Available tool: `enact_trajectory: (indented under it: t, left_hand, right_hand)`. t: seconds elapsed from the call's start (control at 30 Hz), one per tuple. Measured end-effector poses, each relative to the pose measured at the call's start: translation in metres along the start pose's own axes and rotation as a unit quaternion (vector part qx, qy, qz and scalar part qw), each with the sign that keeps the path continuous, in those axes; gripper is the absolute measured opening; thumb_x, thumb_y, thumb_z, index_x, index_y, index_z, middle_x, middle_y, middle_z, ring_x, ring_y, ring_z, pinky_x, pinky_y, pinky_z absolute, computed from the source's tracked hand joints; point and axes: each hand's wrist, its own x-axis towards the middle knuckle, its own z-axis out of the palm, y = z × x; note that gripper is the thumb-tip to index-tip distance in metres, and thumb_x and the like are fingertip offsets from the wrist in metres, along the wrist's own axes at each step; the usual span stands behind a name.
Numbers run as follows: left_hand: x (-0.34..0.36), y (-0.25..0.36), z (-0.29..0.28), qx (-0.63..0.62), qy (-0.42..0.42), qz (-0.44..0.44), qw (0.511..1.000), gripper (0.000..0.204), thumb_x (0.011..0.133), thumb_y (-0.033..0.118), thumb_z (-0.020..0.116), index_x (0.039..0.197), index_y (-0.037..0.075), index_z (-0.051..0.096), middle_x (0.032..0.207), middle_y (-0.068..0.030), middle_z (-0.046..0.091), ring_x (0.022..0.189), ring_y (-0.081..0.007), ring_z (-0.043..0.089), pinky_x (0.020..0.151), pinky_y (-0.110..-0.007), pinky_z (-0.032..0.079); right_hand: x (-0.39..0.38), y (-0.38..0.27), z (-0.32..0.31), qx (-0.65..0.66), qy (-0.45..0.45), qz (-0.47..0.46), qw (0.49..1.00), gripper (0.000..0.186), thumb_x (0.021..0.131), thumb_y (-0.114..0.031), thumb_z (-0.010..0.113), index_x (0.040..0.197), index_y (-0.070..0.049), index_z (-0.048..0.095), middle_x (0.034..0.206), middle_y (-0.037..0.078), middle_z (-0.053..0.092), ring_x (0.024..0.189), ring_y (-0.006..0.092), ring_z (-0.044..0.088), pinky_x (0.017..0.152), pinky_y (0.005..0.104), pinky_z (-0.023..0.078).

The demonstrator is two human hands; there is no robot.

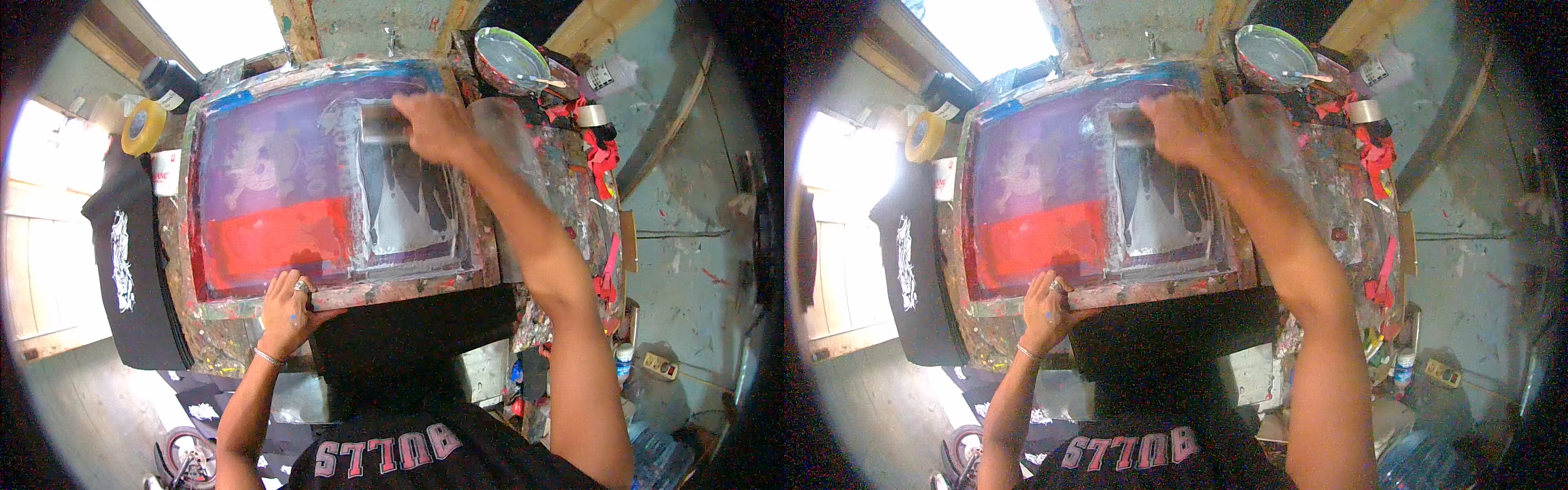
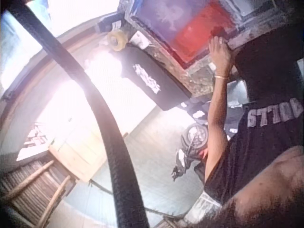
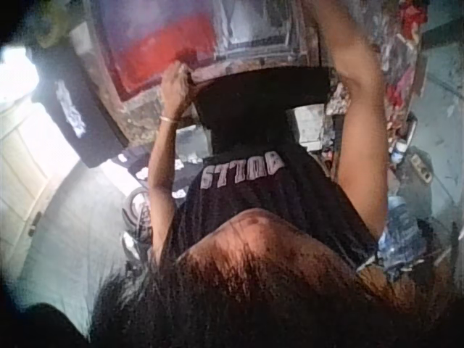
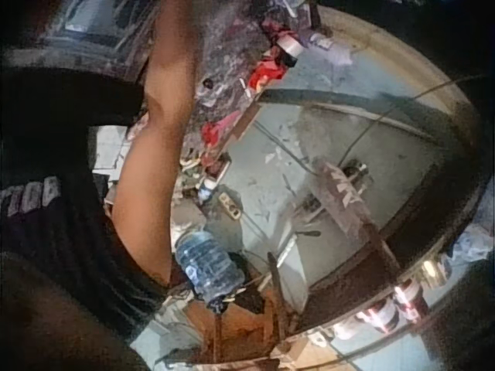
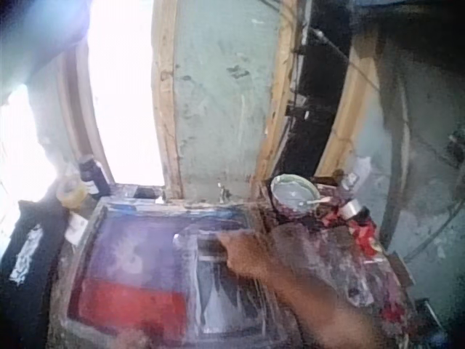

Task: The person places black t-shirts under a screen printing frame, applies white ink with a squeegee, and pulls the ink across the screen to print a graphic. After each print, the person removes the t-shirt and sets it aside, then repeats the process with a new t-shirt.

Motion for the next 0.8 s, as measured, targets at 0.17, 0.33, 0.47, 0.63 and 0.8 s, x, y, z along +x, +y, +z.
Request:
enact_trajectory:
  t: [0.17,0.33,0.47,0.63,0.8]
  left_hand:
    - [-0.002,-0.001,0.000,-0.005,0.020,0.008,1.000,0.053,0.063,0.045,0.091,0.079,0.004,0.061,0.087,-0.0111,0.055,0.087,-0.0335,0.058,0.078,-0.044,0.047]
    - [0.002,0.005,-0.005,0.008,0.029,0.007,1.000,0.056,0.066,0.050,0.090,0.078,0.005,0.059,0.086,-0.0118,0.055,0.084,-0.0334,0.057,0.077,-0.044,0.047]
    - [-0.001,-0.002,0.000,0.004,0.028,-0.003,1.000,0.057,0.066,0.051,0.090,0.078,0.005,0.059,0.085,-0.0115,0.054,0.082,-0.0330,0.057,0.076,-0.043,0.047]
    - [0.003,0.003,-0.001,-0.006,0.029,0.007,1.000,0.056,0.066,0.050,0.090,0.079,0.004,0.059,0.083,-0.0100,0.054,0.083,-0.0319,0.058,0.076,-0.042,0.047]
    - [-0.003,-0.003,-0.003,-0.010,0.017,0.010,1.000,0.056,0.066,0.049,0.090,0.079,0.004,0.060,0.086,-0.0108,0.055,0.085,-0.0323,0.058,0.076,-0.042,0.047]
  right_hand:
    - [-0.128,-0.080,-0.010,0.003,0.033,0.004,0.999,0.026,0.082,-0.002,0.057,0.107,-0.006,0.063,0.096,0.015,0.066,0.096,0.0411,0.063,0.084,0.0539,0.050]
    - [-0.142,-0.084,-0.024,0.036,-0.017,0.000,0.999,0.027,0.082,-0.001,0.059,0.108,-0.006,0.063,0.097,0.015,0.067,0.097,0.0401,0.063,0.087,0.0533,0.049]
    - [-0.054,-0.043,-0.023,-0.013,0.015,-0.035,0.999,0.030,0.083,-0.001,0.059,0.113,-0.007,0.062,0.100,0.016,0.069,0.099,0.0410,0.063,0.087,0.0533,0.050]
    - [0.019,-0.020,-0.015,-0.102,-0.026,0.094,0.990,0.027,0.089,-0.004,0.058,0.116,-0.003,0.059,0.107,0.023,0.071,0.105,0.0424,0.068,0.089,0.0562,0.054]
    - [0.016,-0.037,0.019,-0.181,0.035,0.132,0.974,0.024,0.095,-0.012,0.058,0.112,0.003,0.061,0.104,0.027,0.073,0.097,0.0378,0.074,0.082,0.0504,0.060]
